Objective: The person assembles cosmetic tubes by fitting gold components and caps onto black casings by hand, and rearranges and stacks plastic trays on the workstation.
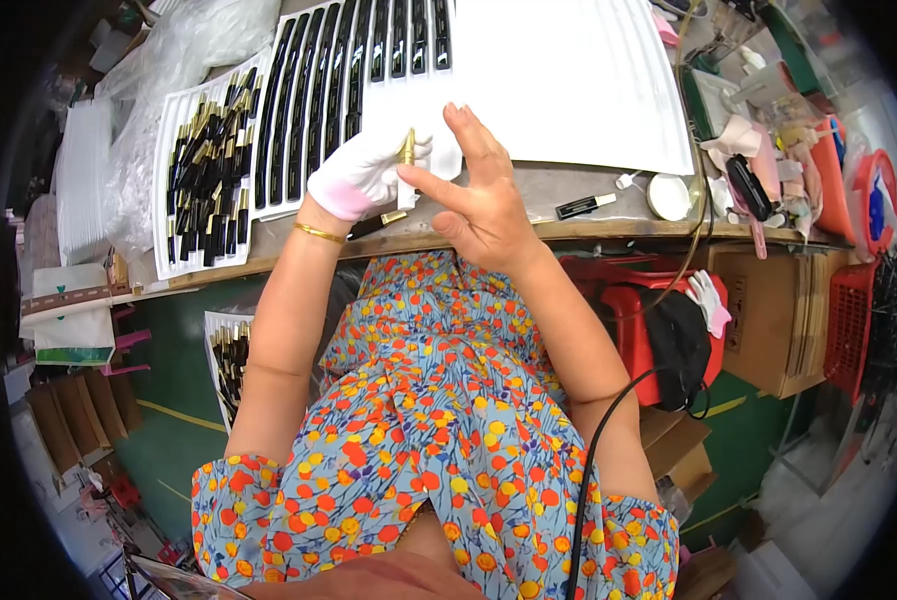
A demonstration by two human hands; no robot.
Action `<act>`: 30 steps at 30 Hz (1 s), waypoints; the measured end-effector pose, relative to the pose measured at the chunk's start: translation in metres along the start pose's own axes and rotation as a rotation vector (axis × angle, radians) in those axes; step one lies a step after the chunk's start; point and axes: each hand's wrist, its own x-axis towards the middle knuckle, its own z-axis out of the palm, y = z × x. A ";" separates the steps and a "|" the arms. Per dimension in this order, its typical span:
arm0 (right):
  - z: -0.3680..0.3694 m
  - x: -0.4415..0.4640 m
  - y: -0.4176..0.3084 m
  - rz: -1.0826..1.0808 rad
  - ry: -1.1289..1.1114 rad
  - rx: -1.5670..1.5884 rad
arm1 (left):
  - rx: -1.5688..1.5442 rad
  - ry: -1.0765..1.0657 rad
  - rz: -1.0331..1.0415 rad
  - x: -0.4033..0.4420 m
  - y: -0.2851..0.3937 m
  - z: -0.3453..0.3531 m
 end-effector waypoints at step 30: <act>-0.002 0.000 -0.018 0.291 0.110 0.269 | -0.228 0.222 0.079 0.009 -0.038 0.011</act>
